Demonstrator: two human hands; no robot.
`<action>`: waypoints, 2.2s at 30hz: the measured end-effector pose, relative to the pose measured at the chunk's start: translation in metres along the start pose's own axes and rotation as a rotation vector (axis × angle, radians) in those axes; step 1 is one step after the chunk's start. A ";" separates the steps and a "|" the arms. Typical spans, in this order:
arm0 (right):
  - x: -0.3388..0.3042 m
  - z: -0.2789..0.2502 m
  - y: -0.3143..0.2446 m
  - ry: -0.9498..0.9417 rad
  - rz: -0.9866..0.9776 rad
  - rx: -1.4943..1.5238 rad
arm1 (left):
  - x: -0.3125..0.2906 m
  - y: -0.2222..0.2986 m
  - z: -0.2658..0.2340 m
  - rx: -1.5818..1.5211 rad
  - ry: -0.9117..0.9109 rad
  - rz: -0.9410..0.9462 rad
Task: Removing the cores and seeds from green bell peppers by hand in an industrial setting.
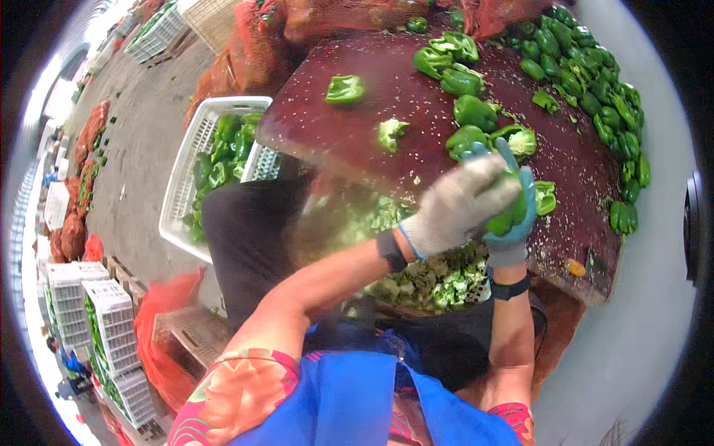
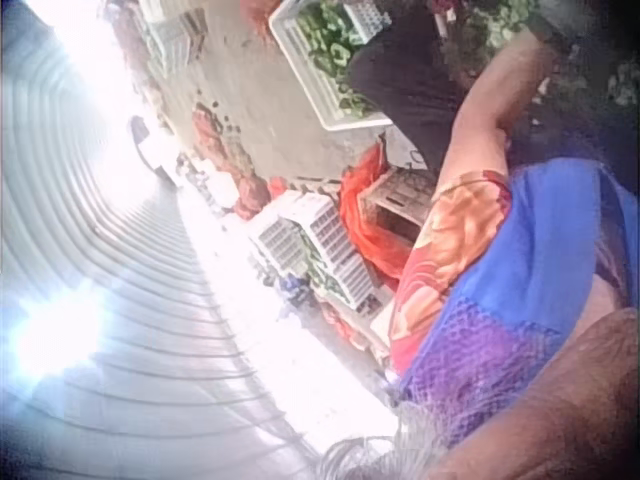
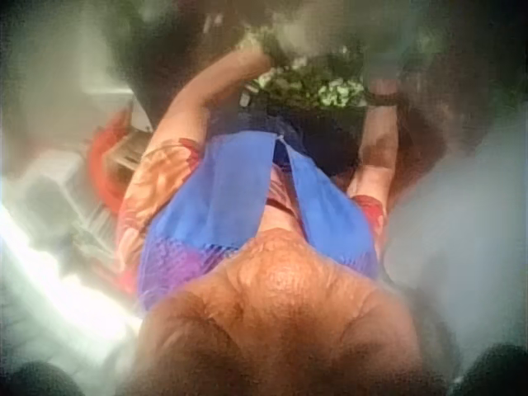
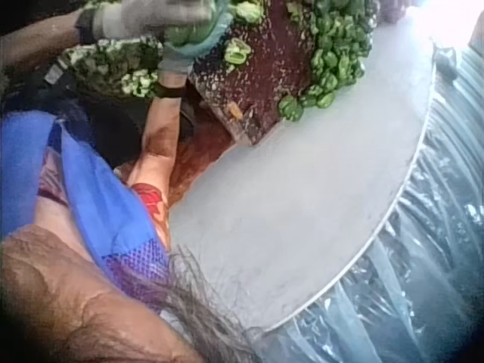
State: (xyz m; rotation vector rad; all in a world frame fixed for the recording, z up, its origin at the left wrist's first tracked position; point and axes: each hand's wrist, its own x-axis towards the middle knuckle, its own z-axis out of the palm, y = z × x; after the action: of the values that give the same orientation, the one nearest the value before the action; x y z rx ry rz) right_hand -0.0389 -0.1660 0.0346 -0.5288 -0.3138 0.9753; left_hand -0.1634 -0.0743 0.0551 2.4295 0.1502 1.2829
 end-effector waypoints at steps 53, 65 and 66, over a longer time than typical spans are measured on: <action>0.034 -0.006 0.055 0.134 0.298 -0.860 | -0.059 -0.152 -0.057 -0.829 -0.137 -0.806; 0.032 -0.002 0.050 0.190 0.250 -0.894 | -0.040 -0.136 -0.052 0.089 -0.367 -0.611; 0.031 -0.003 0.051 0.185 0.253 -0.896 | -0.034 -0.135 -0.042 0.181 -0.559 -0.601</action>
State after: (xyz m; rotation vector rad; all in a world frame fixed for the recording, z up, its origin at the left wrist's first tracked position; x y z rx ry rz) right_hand -0.0565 -0.1178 0.0043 -1.4945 -0.5242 0.9890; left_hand -0.2055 0.0523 -0.0015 2.4966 0.7871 0.3300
